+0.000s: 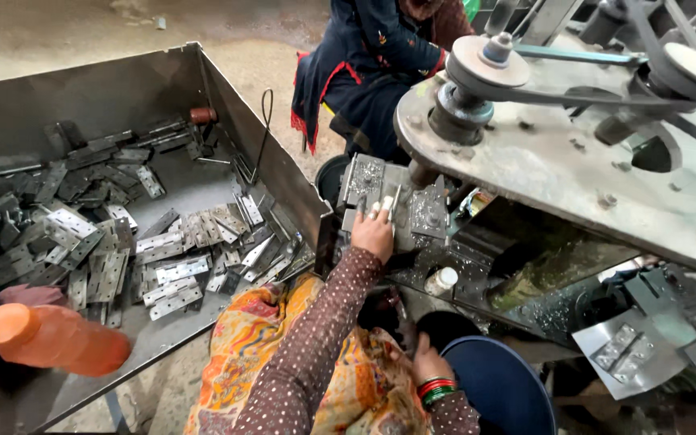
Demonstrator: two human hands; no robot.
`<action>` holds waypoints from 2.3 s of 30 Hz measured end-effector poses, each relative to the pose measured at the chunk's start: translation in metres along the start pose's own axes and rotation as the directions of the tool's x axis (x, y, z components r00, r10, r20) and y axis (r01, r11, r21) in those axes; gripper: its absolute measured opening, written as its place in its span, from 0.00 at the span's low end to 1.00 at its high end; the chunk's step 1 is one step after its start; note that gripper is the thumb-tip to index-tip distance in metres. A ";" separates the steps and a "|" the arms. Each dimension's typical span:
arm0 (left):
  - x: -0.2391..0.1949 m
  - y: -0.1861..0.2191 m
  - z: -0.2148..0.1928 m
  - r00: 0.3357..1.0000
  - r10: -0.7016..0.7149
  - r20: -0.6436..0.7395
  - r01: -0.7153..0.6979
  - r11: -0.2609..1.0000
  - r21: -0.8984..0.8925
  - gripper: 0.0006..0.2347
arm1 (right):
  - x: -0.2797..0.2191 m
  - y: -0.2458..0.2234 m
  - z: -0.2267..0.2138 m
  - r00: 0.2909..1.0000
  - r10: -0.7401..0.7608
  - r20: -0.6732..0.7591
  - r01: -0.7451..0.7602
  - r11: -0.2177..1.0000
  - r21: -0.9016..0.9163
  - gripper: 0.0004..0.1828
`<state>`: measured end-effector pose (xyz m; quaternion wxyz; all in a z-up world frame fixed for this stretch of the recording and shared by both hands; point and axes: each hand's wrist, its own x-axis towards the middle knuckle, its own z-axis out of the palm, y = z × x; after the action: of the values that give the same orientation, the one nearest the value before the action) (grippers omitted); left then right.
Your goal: The person positions metal pieces into a pressing machine one at a time, removes them, and places them into a large metal container.
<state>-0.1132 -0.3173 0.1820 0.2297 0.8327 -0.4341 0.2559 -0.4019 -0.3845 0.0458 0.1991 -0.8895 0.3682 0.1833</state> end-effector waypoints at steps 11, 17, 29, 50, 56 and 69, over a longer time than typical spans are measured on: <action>0.021 -0.002 0.012 0.955 -0.107 0.275 0.117 0.993 -0.017 0.11 | 0.005 -0.008 0.038 0.992 0.098 0.081 -0.103 0.993 0.061 0.68; 0.020 -0.002 0.009 0.951 -0.108 0.290 0.124 0.991 -0.040 0.11 | -0.013 -0.010 0.000 0.996 -0.054 -0.063 0.056 0.998 0.021 0.61; 0.048 -0.004 0.039 0.893 -0.145 0.425 0.154 0.988 0.014 0.13 | 0.007 -0.013 0.040 0.997 0.068 0.034 -0.070 0.996 0.054 0.68; -0.041 0.025 -0.063 0.988 0.154 0.020 -0.152 0.984 -0.090 0.08 | -0.022 -0.014 -0.030 0.937 -0.107 -0.331 0.064 0.988 -0.139 0.39; 0.003 0.020 -0.070 0.968 0.042 -0.248 -0.087 0.981 -0.175 0.05 | -0.029 -0.028 -0.045 0.967 -0.088 -0.237 0.084 0.996 -0.025 0.39; -0.029 0.013 -0.042 0.959 -0.146 0.245 0.130 0.988 0.083 0.17 | -0.026 -0.027 -0.041 0.943 -0.109 -0.315 0.063 0.986 -0.152 0.41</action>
<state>-0.1479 -0.2806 0.1982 0.1627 0.8936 -0.3917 0.1466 -0.3922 -0.3721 0.0990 0.0813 -0.9345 0.3428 0.0518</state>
